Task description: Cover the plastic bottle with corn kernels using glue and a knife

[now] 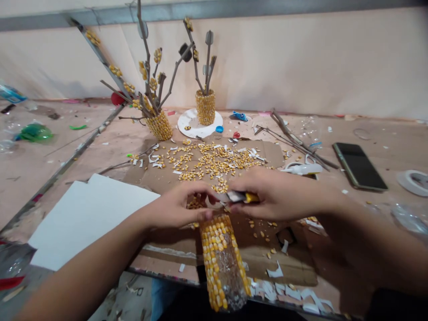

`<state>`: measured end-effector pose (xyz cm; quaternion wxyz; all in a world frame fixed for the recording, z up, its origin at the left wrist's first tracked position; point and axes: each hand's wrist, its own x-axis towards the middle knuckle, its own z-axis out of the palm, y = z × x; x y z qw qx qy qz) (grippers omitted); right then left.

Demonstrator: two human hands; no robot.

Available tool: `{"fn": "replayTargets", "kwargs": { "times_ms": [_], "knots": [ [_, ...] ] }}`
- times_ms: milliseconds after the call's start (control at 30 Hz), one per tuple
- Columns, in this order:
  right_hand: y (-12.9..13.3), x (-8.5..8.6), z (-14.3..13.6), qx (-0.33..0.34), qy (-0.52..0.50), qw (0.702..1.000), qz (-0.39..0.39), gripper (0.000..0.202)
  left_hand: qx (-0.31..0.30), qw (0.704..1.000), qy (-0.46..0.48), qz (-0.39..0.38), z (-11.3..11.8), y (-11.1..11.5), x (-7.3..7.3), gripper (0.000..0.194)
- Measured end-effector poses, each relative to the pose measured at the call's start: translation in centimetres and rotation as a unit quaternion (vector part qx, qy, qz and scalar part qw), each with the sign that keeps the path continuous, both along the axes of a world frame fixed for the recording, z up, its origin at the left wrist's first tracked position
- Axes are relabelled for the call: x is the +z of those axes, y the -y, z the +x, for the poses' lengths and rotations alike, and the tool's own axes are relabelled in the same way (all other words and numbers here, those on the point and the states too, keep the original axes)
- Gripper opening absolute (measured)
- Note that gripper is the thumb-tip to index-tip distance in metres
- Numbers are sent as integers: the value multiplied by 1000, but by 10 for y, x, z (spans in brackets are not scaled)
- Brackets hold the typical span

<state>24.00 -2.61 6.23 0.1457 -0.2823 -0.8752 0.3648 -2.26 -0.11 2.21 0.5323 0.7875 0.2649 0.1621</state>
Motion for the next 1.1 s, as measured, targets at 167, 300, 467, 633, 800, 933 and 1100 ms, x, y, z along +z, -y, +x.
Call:
{"fn": "replayTargets", "kwargs": {
  "times_ms": [167,300,467,633,800,933,1100],
  "knots": [
    [10,5,-8,68,107,987,-102,15,-108,990,-63,-63,-6,-4,6,37],
    [15,-2,-18,80,127,983,-101,14,-116,987,-66,-87,-4,-3,2,34],
    [15,-5,-18,72,122,985,-93,12,-108,986,-79,-104,-6,-2,0,35],
    [12,-8,-17,61,98,990,-83,5,-109,984,-68,-127,-7,-1,-1,32],
    [11,-10,-18,64,89,990,-89,5,-106,986,-68,-109,-6,-1,-2,35],
    [12,-12,-19,56,94,990,-89,4,-111,985,-78,-107,-6,-2,-4,34],
    [14,-13,-20,53,106,990,-73,5,-116,983,-84,-113,-5,-2,-3,32]
  ]
}}
